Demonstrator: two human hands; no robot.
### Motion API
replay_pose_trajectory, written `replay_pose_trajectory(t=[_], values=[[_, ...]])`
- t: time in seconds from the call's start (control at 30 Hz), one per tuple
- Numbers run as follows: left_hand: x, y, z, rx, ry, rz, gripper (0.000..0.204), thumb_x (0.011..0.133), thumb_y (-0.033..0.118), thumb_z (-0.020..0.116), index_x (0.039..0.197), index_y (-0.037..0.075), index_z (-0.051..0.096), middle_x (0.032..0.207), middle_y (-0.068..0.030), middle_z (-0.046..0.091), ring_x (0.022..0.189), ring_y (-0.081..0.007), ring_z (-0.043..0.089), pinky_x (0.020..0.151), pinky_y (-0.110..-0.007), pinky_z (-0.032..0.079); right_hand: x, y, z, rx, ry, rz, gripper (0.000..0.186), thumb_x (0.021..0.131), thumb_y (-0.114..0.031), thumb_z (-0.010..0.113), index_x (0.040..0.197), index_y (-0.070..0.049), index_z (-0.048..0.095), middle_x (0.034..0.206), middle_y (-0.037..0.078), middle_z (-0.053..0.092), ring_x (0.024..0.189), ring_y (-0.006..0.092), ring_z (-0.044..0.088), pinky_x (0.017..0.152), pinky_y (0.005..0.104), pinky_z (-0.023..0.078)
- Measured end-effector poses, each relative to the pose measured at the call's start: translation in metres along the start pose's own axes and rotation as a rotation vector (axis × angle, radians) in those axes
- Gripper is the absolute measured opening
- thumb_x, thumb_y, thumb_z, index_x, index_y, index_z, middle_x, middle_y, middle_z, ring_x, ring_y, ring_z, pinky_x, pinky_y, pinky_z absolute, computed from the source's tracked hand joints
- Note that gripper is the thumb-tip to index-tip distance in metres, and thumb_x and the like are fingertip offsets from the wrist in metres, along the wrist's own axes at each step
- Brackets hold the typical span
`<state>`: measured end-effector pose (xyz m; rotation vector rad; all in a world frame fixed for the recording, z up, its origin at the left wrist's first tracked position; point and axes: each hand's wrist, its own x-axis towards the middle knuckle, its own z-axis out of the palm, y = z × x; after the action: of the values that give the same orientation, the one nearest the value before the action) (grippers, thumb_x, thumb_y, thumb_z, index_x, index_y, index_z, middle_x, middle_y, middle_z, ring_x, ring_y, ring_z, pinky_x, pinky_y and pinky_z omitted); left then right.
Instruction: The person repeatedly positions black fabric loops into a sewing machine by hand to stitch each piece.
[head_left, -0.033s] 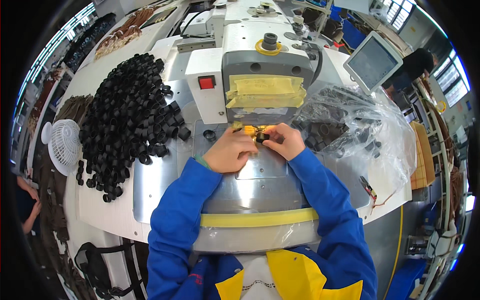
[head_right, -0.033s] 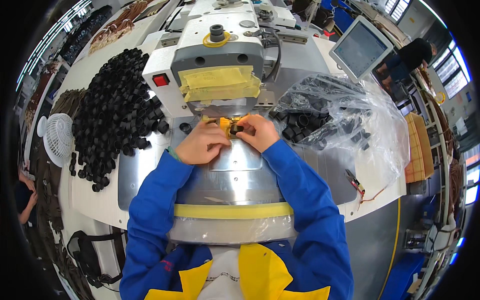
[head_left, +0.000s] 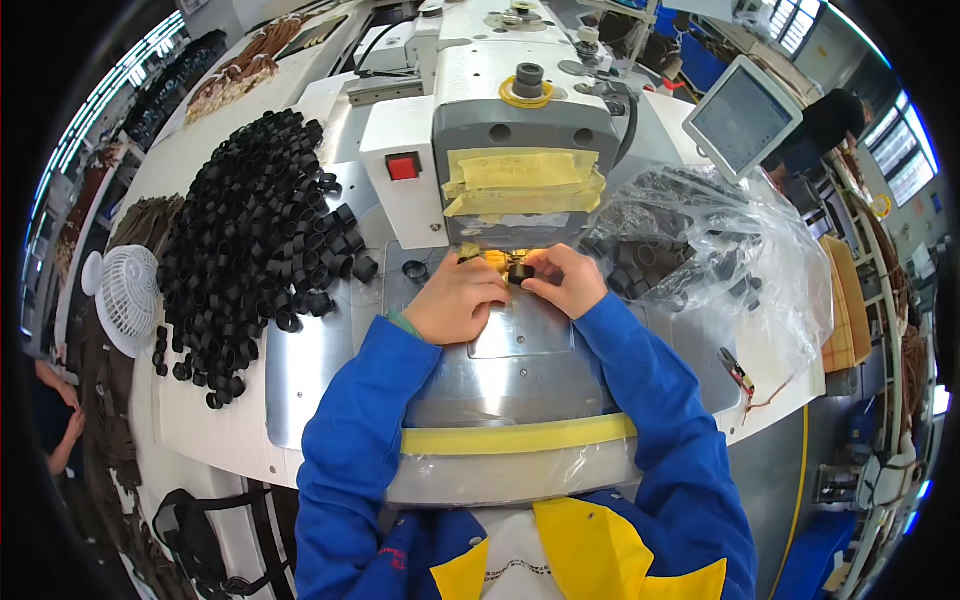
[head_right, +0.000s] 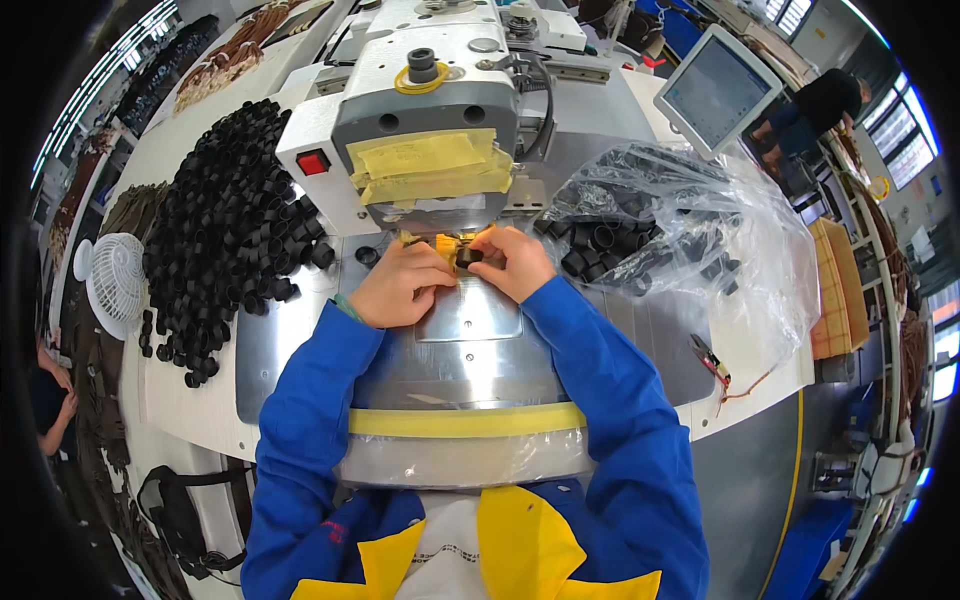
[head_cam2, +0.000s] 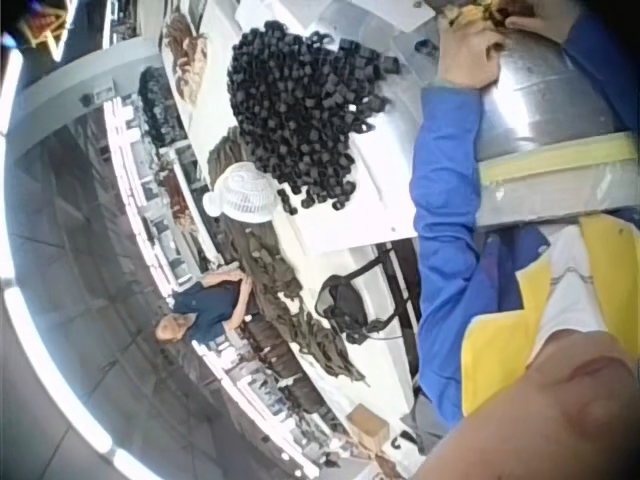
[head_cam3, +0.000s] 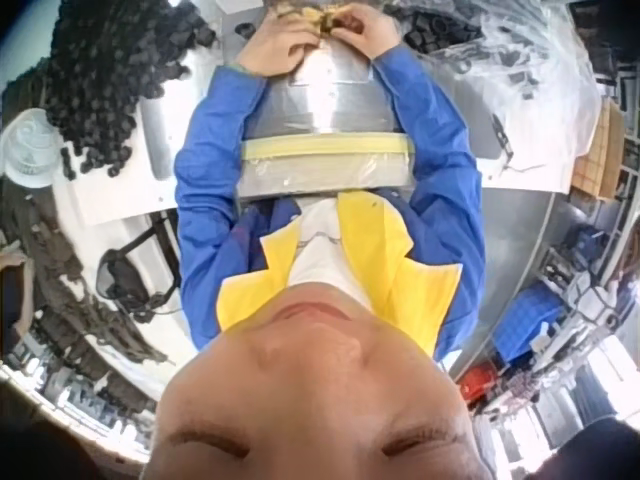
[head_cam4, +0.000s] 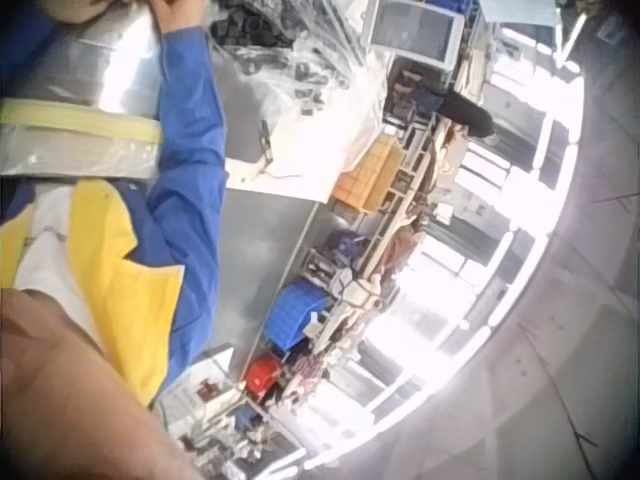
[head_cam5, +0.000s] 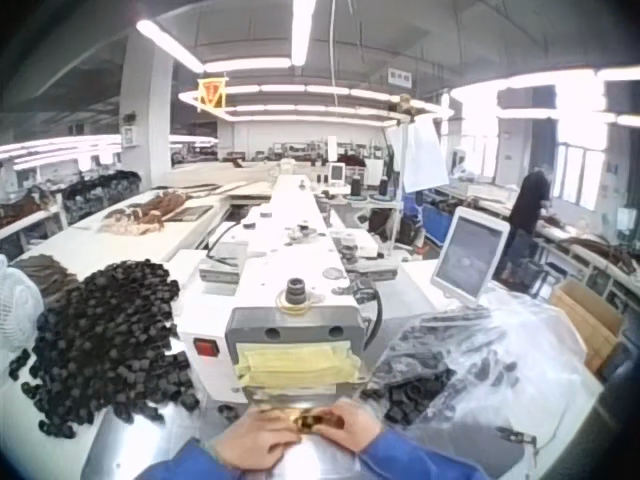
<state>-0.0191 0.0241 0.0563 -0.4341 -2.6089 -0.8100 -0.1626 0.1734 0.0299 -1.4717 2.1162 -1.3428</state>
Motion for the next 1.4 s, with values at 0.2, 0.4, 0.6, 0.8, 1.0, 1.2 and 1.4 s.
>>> replay_pose_trajectory(t=[0.2, 0.4, 0.6, 0.8, 1.0, 1.2, 1.4], values=[[0.002, -0.030, 0.016, -0.028, 0.067, -0.114, 0.021, 0.060, -0.003, 0.049, 0.073, 0.008, 0.062, 0.079, -0.0033, 0.059, 0.078, -0.0242, 0.054, 0.077, -0.035, 0.039, 0.001, 0.005, 0.002, -0.034, -0.021, -0.098, 0.025, 0.067, -0.010, 0.068, 0.091, -0.010, 0.060, 0.080, 0.007, 0.054, 0.074, 0.0210, 0.056, 0.067, 0.0300, 0.047], [-0.001, -0.036, 0.010, -0.328, 0.078, -0.244, 0.013, 0.062, -0.001, 0.050, 0.072, 0.001, 0.059, 0.070, -0.0061, 0.059, 0.065, -0.0215, 0.056, 0.062, -0.028, 0.045, 0.001, 0.010, -0.002, -0.301, 0.041, -0.420, 0.018, 0.066, -0.016, 0.069, 0.084, -0.014, 0.065, 0.079, 0.002, 0.052, 0.079, 0.0211, 0.050, 0.068, 0.0315, 0.043], [0.003, -0.031, 0.016, -0.233, 0.151, -0.722, 0.016, 0.066, 0.007, 0.066, 0.078, -0.003, 0.063, 0.064, -0.0027, 0.058, 0.059, -0.0112, 0.051, 0.061, -0.023, 0.043, 0.002, 0.009, 0.003, -0.421, 0.039, -0.353, 0.015, 0.068, -0.017, 0.068, 0.082, -0.017, 0.066, 0.078, 0.003, 0.048, 0.079, 0.0211, 0.048, 0.065, 0.0316, 0.043], [0.015, -0.030, 0.040, -0.263, 0.321, -0.737, 0.024, 0.065, 0.017, 0.072, 0.080, -0.001, 0.065, 0.069, -0.0067, 0.063, 0.061, -0.0100, 0.057, 0.060, -0.022, 0.046, 0.009, 0.007, 0.003, -0.352, 0.068, -0.288, 0.016, 0.067, -0.017, 0.068, 0.082, -0.014, 0.066, 0.076, 0.005, 0.049, 0.076, 0.0217, 0.049, 0.064, 0.0313, 0.043], [0.015, -0.038, 0.045, -0.388, 0.327, -0.830, 0.021, 0.067, 0.013, 0.071, 0.083, 0.000, 0.066, 0.073, -0.0028, 0.063, 0.065, -0.0061, 0.054, 0.062, -0.019, 0.044, 0.013, 0.004, 0.002, -0.113, 0.067, 0.052, 0.019, 0.063, -0.014, 0.069, 0.077, -0.004, 0.063, 0.071, 0.009, 0.056, 0.066, 0.0228, 0.056, 0.060, 0.0304, 0.046], [0.014, -0.040, 0.046, -0.297, 0.301, -0.836, 0.021, 0.068, 0.016, 0.071, 0.082, 0.002, 0.066, 0.071, -0.0013, 0.062, 0.063, -0.0051, 0.053, 0.059, -0.018, 0.043, 0.014, 0.006, 0.004, -0.106, 0.106, 0.057, 0.020, 0.062, -0.015, 0.070, 0.074, -0.002, 0.061, 0.071, 0.010, 0.057, 0.064, 0.0222, 0.058, 0.059, 0.0292, 0.047], [0.015, -0.041, 0.046, -0.320, 0.302, -0.854, 0.021, 0.067, 0.017, 0.072, 0.082, 0.003, 0.067, 0.071, -0.0007, 0.062, 0.060, -0.0043, 0.051, 0.056, -0.018, 0.042, 0.013, 0.006, 0.003, -0.126, 0.106, 0.048, 0.019, 0.061, -0.014, 0.070, 0.072, -0.002, 0.061, 0.070, 0.010, 0.056, 0.063, 0.0219, 0.057, 0.058, 0.0290, 0.046]])
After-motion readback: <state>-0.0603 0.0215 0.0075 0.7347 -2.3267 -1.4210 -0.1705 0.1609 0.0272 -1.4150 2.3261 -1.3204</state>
